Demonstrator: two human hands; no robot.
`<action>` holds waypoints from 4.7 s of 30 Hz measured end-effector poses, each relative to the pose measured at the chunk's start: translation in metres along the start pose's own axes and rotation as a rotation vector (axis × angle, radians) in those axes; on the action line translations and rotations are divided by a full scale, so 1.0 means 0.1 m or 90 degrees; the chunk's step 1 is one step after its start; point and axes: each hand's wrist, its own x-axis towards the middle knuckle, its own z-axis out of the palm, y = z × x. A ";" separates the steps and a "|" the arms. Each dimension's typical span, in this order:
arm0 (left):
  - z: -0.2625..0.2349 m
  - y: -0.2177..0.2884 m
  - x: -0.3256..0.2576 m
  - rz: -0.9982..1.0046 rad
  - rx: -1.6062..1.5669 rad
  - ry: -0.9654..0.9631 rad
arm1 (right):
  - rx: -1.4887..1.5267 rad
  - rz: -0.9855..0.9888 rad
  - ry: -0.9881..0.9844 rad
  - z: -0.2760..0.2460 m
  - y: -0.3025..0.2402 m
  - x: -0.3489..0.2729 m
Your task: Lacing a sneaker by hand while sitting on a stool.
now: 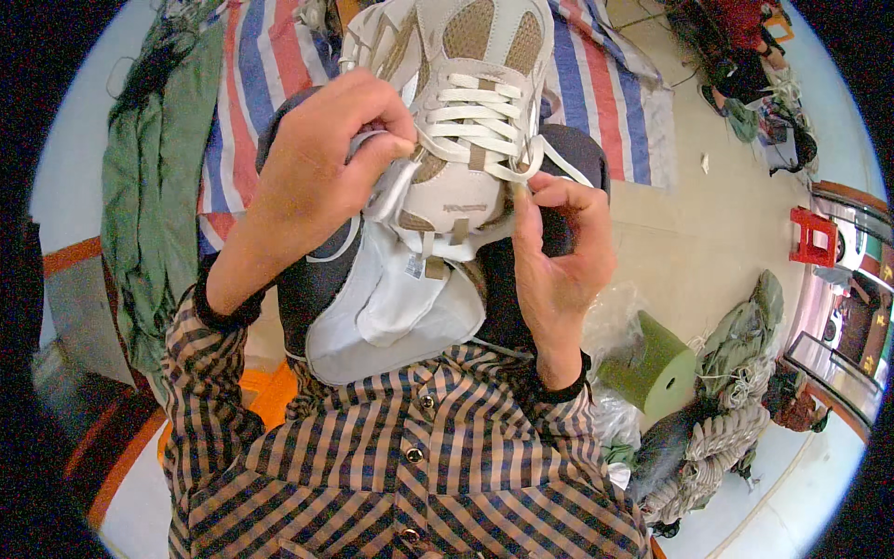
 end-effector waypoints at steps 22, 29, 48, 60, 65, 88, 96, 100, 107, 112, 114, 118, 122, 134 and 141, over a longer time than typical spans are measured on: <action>0.17 0.11 -0.18 0.136 0.383 0.115 | -0.268 -0.414 -0.239 -0.16 0.13 0.47; 0.06 0.22 -0.07 0.185 0.504 -0.087 | -0.483 -0.503 -0.343 -0.21 -0.09 0.58; 0.01 0.14 -0.04 0.203 0.590 -0.092 | -0.186 -0.602 -0.631 -0.23 -0.03 -0.20; 0.16 -0.02 -0.27 0.062 0.378 0.152 | -0.025 -0.152 -0.242 0.44 -0.17 0.02; 0.15 0.03 -0.29 0.017 0.266 0.144 | -0.022 -0.139 -0.248 0.45 -0.18 0.03; -0.17 0.25 0.14 -0.042 0.148 -0.052 | 0.222 -0.231 -0.474 -0.14 -0.49 -0.11; 0.01 0.44 0.24 0.148 0.349 -0.059 | 0.312 -0.144 -0.543 -0.10 -0.48 -0.20; -0.03 0.33 0.19 0.160 0.398 -0.120 | 0.168 0.056 -0.447 -0.65 -0.28 -0.14; -0.31 0.17 0.12 -0.020 0.054 -0.308 | 0.153 0.222 0.252 -2.09 0.39 -0.22; -0.25 0.02 0.04 -0.100 -0.078 -0.158 | -0.245 0.261 0.186 -2.83 1.25 -0.60; -0.20 0.00 -0.04 -0.060 -0.066 -0.145 | -0.387 0.217 0.148 -2.95 1.59 -0.79; -0.09 0.01 -0.06 -0.015 0.047 -0.134 | -0.680 0.178 0.106 -3.07 1.90 -1.07; 0.10 0.17 -0.18 0.019 0.085 0.043 | -0.652 0.217 0.109 -2.97 1.75 -1.08; 0.18 0.50 -0.75 -0.440 -0.316 -0.169 | -0.160 -0.238 -0.187 -0.44 0.08 0.35; 0.34 0.34 -0.53 -0.575 -0.722 -0.297 | -0.211 -0.238 -0.229 -0.15 -0.08 0.58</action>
